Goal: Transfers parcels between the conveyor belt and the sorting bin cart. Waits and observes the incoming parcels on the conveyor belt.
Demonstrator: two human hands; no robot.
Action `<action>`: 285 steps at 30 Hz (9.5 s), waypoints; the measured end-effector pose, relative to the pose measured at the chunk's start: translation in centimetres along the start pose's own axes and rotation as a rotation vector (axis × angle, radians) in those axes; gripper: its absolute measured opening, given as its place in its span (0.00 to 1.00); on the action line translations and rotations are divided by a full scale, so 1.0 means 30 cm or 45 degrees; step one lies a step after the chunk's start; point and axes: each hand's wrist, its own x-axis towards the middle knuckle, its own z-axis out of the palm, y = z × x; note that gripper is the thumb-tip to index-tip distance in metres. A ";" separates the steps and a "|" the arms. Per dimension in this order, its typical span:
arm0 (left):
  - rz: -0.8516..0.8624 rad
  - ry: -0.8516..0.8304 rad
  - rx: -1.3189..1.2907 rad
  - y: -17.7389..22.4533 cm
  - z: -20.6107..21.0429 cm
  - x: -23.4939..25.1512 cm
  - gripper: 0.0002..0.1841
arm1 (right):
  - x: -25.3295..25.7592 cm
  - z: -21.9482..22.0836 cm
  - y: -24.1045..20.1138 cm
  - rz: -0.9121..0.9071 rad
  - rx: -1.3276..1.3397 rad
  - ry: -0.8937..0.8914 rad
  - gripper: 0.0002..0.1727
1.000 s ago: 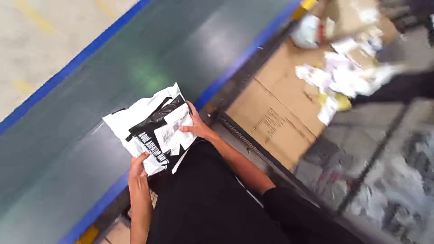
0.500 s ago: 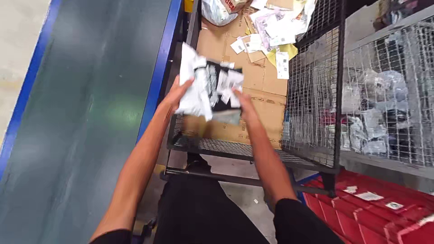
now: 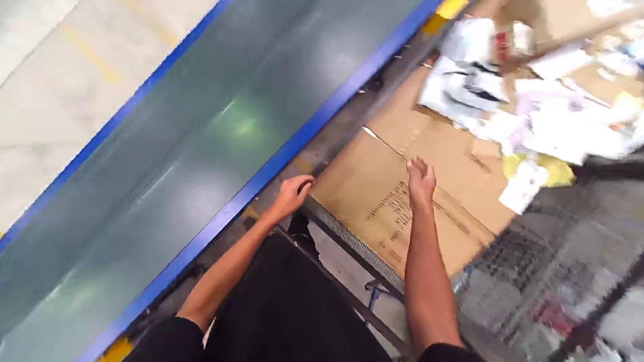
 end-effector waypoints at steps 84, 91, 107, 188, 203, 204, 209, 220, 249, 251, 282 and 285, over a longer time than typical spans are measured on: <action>-0.642 1.193 -0.871 -0.538 -1.182 -1.892 0.21 | -1.755 1.990 -0.665 0.231 -0.150 -1.915 0.47; -1.979 2.201 0.022 -0.958 -1.431 -2.235 0.49 | -1.731 1.934 -0.630 0.317 0.173 -1.871 0.37; -0.742 1.496 -1.041 -0.648 -1.132 -1.701 0.30 | -1.526 1.667 -0.689 0.269 0.463 -1.409 0.27; -1.377 1.909 -0.563 -0.946 -1.175 -2.022 0.32 | -1.543 1.864 -0.557 -0.424 -0.261 -1.539 0.23; -0.588 0.607 -0.671 -0.449 -1.087 -1.269 0.34 | -1.120 1.352 -0.618 0.011 0.591 -1.450 0.30; -0.613 0.538 -0.625 -0.444 -1.069 -1.199 0.31 | -1.064 1.269 -0.593 -0.008 0.570 -1.377 0.30; -0.591 0.212 -0.666 -0.368 -0.943 -0.875 0.25 | -0.754 0.737 -0.410 0.032 0.556 -0.670 0.33; -0.584 -0.043 -0.510 -0.160 -0.585 -0.515 0.23 | -0.439 -0.122 0.054 0.336 0.591 -0.200 0.31; -0.724 0.077 -0.368 -0.039 -0.361 -0.418 0.22 | -0.076 -0.031 0.513 0.648 0.220 -0.120 0.39; -0.719 0.086 -0.393 -0.055 -0.365 -0.430 0.22 | -0.200 0.125 0.549 0.752 0.271 -0.295 0.36; -1.644 1.898 0.068 -0.644 -0.900 -1.851 0.29 | -1.137 1.597 -0.579 -0.977 -0.365 -0.842 0.28; -1.754 2.071 -0.003 -0.725 -0.974 -2.026 0.34 | -1.329 1.887 -0.687 -0.926 -0.463 -1.221 0.31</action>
